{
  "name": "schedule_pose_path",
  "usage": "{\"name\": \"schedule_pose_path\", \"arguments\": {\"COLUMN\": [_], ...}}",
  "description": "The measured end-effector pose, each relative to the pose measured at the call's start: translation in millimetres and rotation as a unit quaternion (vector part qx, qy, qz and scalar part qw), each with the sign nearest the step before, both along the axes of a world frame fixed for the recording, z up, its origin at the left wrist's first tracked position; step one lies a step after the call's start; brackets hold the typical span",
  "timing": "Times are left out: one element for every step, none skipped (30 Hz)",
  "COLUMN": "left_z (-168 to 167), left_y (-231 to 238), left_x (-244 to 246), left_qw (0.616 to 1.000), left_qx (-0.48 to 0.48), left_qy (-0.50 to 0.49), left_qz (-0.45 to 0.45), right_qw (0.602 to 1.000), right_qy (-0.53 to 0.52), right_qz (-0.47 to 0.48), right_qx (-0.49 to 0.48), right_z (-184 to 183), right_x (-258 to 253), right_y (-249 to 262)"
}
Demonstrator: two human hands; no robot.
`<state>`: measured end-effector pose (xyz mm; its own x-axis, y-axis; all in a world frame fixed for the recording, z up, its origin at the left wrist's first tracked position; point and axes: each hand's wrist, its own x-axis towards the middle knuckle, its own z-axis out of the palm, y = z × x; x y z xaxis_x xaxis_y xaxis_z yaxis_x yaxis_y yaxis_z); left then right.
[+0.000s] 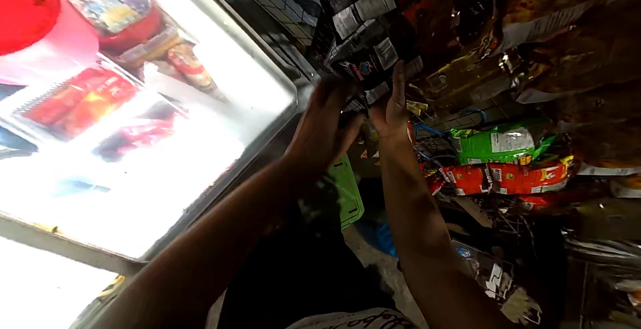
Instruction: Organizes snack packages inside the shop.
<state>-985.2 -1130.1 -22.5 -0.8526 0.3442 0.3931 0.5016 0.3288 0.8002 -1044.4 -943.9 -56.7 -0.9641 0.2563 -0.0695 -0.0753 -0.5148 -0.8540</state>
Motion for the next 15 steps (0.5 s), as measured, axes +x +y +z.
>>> {"name": "schedule_pose_path", "arguments": {"left_z": [9.1, 16.0, 18.9, 18.0, 13.7, 6.7, -0.7, -9.2, -17.1, -20.7, -19.0, -15.3, -9.7, -4.1, 0.5], "left_y": [15.2, 28.4, 38.8, 46.3, 50.3, 51.0, 49.1, 46.8, 43.8, 41.8, 40.5, 40.3, 39.6, 38.1, 36.2], "left_x": [-27.0, -48.9, -64.6, -74.0, -77.0, -76.7, -74.5, -73.1, -74.0, -76.3, -80.2, -85.3, -90.1, -95.7, -101.1], "left_qw": [1.0, 0.998, 0.99, 0.965, 0.927, 0.897, 0.89, 0.908, 0.94, 0.965, 0.977, 0.981, 0.981, 0.98, 0.978], "left_qx": [0.004, 0.02, 0.071, 0.158, 0.251, 0.311, 0.321, 0.286, 0.212, 0.127, 0.048, -0.02, -0.075, -0.113, -0.139], "left_qy": [0.003, -0.035, -0.107, -0.197, -0.268, -0.306, -0.319, -0.302, -0.265, -0.227, -0.206, -0.192, -0.177, -0.163, -0.154], "left_qz": [0.03, 0.053, 0.064, 0.067, 0.069, 0.067, 0.059, 0.048, 0.037, 0.03, 0.023, 0.022, 0.024, 0.023, 0.017], "right_qw": [1.0, 0.999, 0.999, 0.999, 1.0, 1.0, 1.0, 0.998, 0.994, 0.98, 0.943, 0.871, 0.794, 0.743, 0.72], "right_qy": [-0.005, -0.006, -0.012, -0.017, -0.021, -0.022, -0.019, -0.023, -0.041, -0.076, -0.129, -0.173, -0.184, -0.155, -0.107], "right_qz": [0.007, 0.012, 0.012, 0.009, 0.002, -0.009, -0.008, -0.005, -0.007, 0.001, 0.031, 0.071, 0.087, 0.071, 0.034], "right_qx": [-0.021, -0.043, -0.048, -0.039, -0.021, 0.001, 0.022, 0.053, 0.1, 0.184, 0.306, 0.454, 0.573, 0.648, 0.684], "right_z": [2.2, 3.0, 5.2, 7.9, 10.7, 14.1, 17.1, 19.9, 23.4, 28.3, 35.8, 45.0, 52.9, 56.8, 61.0], "right_x": [6.0, 11.9, 18.0, 23.9, 29.4, 34.1, 39.2, 44.2, 49.9, 57.7, 67.6, 77.9, 86.0, 90.5, 91.5], "right_y": [-2.8, -3.7, -3.6, -1.4, 2.3, 5.7, 9.7, 12.0, 11.9, 11.1, 10.7, 9.6, 7.0, 5.9, 7.8]}}
